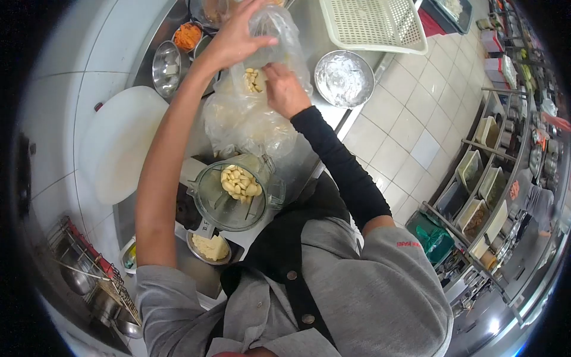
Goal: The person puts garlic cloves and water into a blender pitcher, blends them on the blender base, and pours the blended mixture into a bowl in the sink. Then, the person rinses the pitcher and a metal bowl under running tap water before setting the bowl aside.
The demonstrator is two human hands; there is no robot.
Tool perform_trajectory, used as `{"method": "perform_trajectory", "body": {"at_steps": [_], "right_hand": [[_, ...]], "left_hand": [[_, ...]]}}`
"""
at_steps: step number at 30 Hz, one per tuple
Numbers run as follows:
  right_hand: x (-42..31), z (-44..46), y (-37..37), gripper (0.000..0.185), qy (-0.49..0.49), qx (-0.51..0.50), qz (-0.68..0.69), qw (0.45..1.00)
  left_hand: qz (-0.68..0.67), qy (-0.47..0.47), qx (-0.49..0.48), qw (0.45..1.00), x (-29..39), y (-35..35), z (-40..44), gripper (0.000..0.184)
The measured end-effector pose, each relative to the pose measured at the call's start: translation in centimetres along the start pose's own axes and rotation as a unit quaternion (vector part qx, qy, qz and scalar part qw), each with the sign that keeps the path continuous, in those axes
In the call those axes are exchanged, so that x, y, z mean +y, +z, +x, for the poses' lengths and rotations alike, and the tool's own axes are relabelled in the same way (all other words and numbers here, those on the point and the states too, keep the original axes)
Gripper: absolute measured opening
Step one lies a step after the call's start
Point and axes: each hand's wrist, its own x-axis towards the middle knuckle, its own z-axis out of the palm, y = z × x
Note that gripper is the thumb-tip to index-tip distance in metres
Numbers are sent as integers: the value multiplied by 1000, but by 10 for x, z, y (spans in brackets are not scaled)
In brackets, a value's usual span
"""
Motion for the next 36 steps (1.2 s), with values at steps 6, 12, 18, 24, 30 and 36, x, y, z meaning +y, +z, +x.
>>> {"method": "perform_trajectory", "body": {"at_steps": [6,12,18,24,30,36], "right_hand": [[7,-29,28,39,-3,-267,-17,964],[9,-28,26,21,-6,-159,63,985],[17,-15,31,20,129,-192,-153,961],[35,13,67,19,101,-239,-110,959],[41,22,93,38,156,-236,-93,955],[56,14,116,53,130,-193,-102,967]], "left_hand": [[-60,41,-43,996,-25,18,-57,27],[75,-179,-258,947,-84,58,-130,29],[276,-295,-196,893,-79,57,-132,39],[300,-352,-307,831,-83,66,-126,65],[313,-414,-314,795,-114,77,-143,92],[190,-332,-266,885,-115,56,-143,91]]}}
